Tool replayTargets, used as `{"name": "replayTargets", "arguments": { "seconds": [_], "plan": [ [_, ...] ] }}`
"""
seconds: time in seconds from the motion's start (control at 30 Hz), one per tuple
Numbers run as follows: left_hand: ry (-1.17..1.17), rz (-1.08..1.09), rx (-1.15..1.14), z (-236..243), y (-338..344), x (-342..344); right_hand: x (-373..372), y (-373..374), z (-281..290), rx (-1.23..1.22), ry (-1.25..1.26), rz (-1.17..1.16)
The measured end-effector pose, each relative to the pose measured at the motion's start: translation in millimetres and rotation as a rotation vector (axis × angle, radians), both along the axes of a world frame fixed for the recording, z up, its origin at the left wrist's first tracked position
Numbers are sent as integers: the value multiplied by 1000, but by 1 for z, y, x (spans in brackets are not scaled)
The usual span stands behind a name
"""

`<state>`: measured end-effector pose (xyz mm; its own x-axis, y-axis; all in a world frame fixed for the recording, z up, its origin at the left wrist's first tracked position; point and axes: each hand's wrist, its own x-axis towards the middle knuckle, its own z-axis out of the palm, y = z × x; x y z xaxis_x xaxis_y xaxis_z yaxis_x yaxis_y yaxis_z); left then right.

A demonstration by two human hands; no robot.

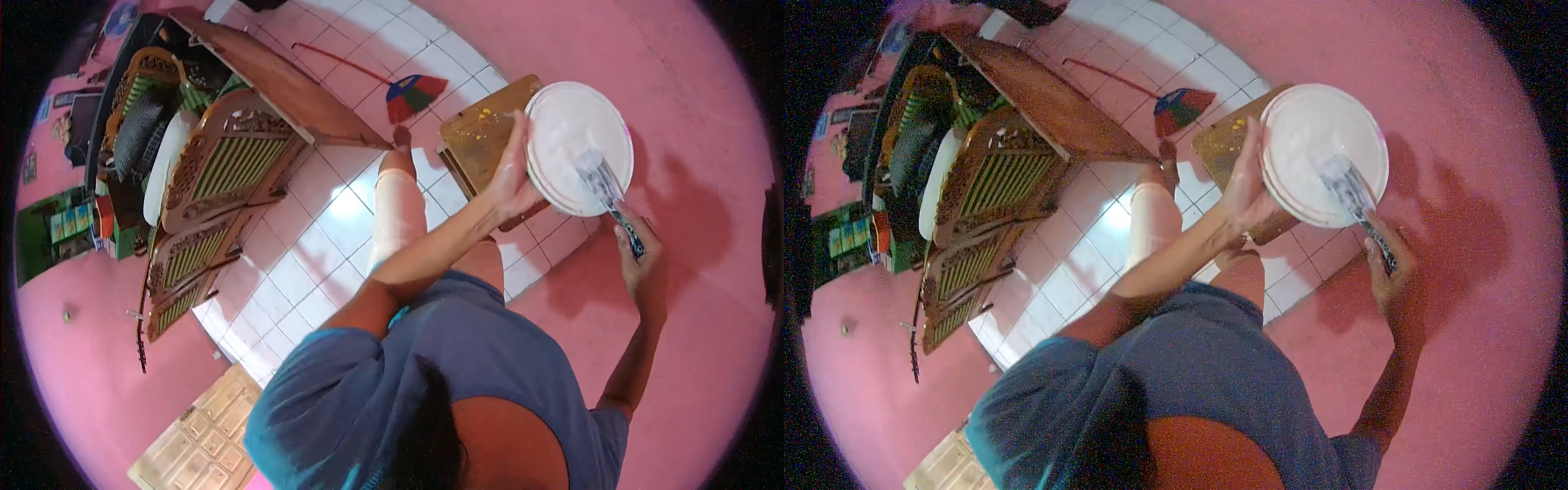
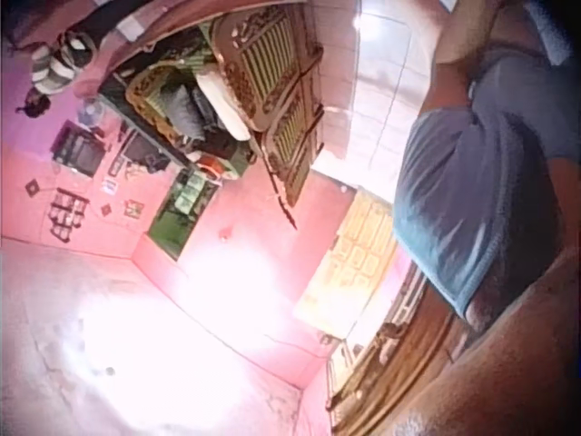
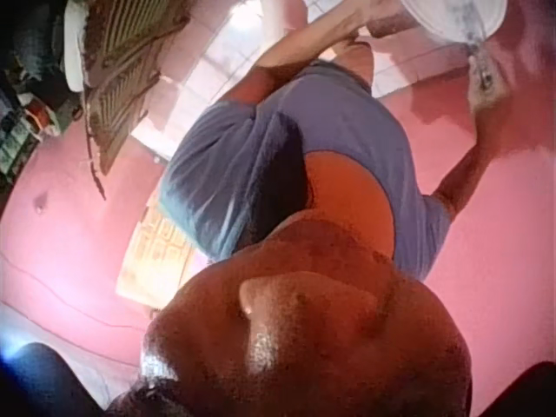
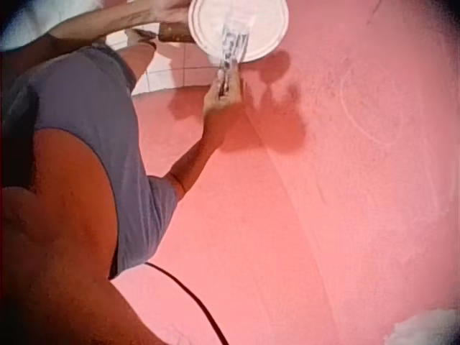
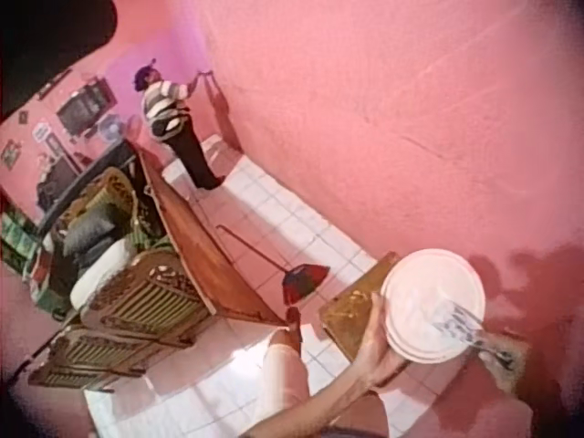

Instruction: The person stirs a white substance in a small container using a spatula, then picks up the container and moves to another room while continuing to stir.

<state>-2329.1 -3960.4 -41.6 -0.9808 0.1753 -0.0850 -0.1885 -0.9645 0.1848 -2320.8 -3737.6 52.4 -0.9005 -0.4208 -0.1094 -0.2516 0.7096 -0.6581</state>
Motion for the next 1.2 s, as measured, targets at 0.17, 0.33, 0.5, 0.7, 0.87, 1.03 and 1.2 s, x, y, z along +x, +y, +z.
{"name": "replayTargets", "arguments": {
  "seconds": [0.17, 0.33, 0.5, 0.7, 0.87, 1.03, 1.2],
  "plan": [
    [79, -100, 134, -28, 0, -23, 0, 1, -10, 54, 105, 8],
    [-29, -137, -102, -10, -31, -33, -5, -22, -16, 71, 87, -94],
    [-62, -124, -199, -5, -43, -44, -9, -39, -8, 24, 31, -111],
    [-57, -156, -173, -12, -47, -45, -8, -42, -8, 31, 64, -120],
    [-34, -187, -164, -17, -38, -43, -7, -47, -18, -108, 148, -179],
    [-42, -152, -185, -4, -24, -27, -3, -47, -13, 76, 92, -159],
    [-42, -187, -128, -14, -3, -7, 25, -15, -18, 143, 261, -97]
  ]
}}
